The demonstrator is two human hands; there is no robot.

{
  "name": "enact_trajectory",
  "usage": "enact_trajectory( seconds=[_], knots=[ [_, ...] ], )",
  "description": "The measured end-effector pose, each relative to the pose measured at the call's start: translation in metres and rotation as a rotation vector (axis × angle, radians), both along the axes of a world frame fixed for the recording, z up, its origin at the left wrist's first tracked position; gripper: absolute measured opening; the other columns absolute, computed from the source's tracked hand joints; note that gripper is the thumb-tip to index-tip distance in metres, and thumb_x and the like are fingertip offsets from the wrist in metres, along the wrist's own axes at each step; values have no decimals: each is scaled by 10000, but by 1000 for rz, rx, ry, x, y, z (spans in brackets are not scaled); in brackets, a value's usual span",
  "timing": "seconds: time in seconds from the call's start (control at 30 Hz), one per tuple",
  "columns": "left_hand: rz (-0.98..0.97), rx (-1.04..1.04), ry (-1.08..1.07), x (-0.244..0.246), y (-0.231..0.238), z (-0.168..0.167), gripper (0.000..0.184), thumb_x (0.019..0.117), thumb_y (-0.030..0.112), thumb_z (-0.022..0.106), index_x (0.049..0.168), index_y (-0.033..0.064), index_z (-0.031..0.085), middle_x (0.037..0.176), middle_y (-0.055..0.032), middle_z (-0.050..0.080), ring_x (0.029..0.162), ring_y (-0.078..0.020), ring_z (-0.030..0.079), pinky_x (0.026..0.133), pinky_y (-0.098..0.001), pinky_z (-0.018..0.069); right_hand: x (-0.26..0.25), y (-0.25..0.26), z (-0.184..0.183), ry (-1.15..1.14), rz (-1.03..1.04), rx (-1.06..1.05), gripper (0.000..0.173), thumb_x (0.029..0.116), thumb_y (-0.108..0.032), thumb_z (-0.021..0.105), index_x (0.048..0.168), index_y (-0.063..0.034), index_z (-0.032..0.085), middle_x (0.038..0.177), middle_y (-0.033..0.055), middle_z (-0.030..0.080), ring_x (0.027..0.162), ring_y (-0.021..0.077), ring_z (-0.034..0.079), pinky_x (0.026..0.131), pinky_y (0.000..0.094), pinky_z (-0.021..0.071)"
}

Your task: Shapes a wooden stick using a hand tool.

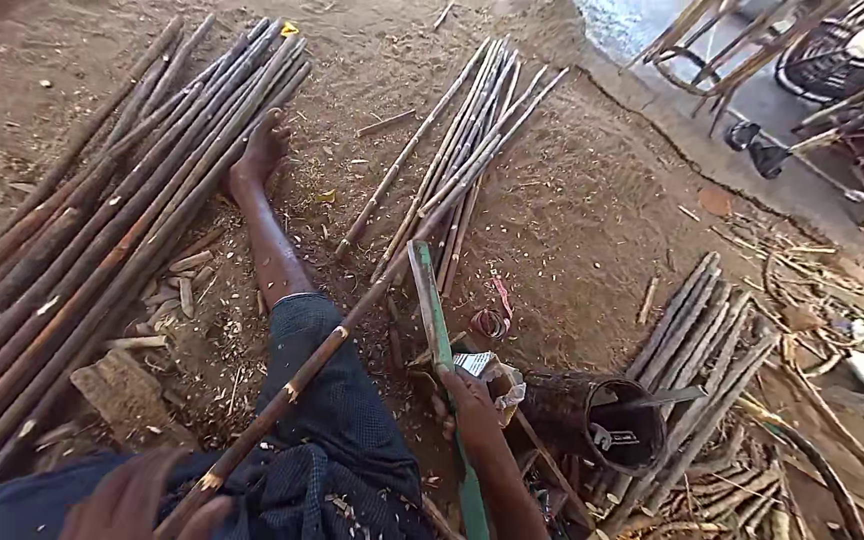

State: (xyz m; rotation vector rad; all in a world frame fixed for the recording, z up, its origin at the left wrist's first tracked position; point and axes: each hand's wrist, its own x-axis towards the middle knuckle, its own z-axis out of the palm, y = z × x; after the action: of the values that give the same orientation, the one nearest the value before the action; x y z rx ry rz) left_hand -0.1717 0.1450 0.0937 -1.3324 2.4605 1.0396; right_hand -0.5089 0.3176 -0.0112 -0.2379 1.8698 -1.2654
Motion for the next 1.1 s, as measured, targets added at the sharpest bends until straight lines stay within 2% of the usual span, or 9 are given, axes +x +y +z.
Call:
enact_trajectory(
  seconds=[0.17,0.27,0.4,0.53,0.63,0.7,0.83,0.97,1.1],
  knots=[
    [49,-230,-25,-74,25,-105,616,983,605,541,1303,88,639,1059,-205,707,889,-442,710,694,-643,555,45,-28,7,128,282,35,418,1045,-478,510,1087,-78,627,624,29,564,485,147,543,474,323,495],
    [116,7,25,-35,10,-112,647,987,685,441,1127,110,704,838,-176,696,776,-424,687,666,-700,513,46,-11,9,386,405,124,481,982,-613,567,988,-147,686,651,-2,597,553,150,593,556,390,537],
    [110,1,53,38,9,-127,667,977,718,381,1035,137,704,710,-79,638,637,-294,646,573,-590,515,-10,5,3,371,242,194,439,1047,-473,522,1008,-65,677,618,41,573,476,170,531,471,380,497],
    [83,46,17,51,4,-133,510,1002,640,406,987,210,680,636,23,563,571,-193,591,521,-490,480,-28,-7,-19,312,35,235,589,1011,-706,402,988,-146,582,560,13,462,383,132,421,368,312,417],
    [65,85,14,46,3,-133,481,1027,609,388,947,219,658,613,43,534,550,-167,563,505,-453,469,7,-15,-19,501,624,382,541,1040,-587,474,974,-81,654,677,96,586,567,256,585,527,487,507],
    [55,89,43,46,0,-134,511,1022,630,369,975,207,652,617,40,536,546,-163,564,498,-444,475,7,-24,-12,592,770,411,504,1021,-577,529,911,-105,665,688,86,595,617,269,605,575,529,507],
    [27,114,71,51,-3,-137,550,1008,679,320,991,221,626,609,57,514,523,-138,545,484,-406,466,-25,-25,-18,438,262,303,588,1013,-683,432,959,-118,582,581,31,481,423,167,464,402,368,454],
    [-2,92,75,51,-10,-138,538,1019,645,341,898,185,594,571,49,474,491,-140,516,457,-388,436,10,-26,-9,587,705,422,487,1023,-573,531,888,-123,660,677,66,578,597,238,581,559,487,488],
    [-5,164,62,49,-12,-140,528,1031,632,332,908,191,594,583,52,491,497,-127,526,470,-372,453,-13,-25,-19,472,327,372,632,1004,-702,428,953,-95,599,583,71,504,432,210,490,404,403,453]
  ],
)
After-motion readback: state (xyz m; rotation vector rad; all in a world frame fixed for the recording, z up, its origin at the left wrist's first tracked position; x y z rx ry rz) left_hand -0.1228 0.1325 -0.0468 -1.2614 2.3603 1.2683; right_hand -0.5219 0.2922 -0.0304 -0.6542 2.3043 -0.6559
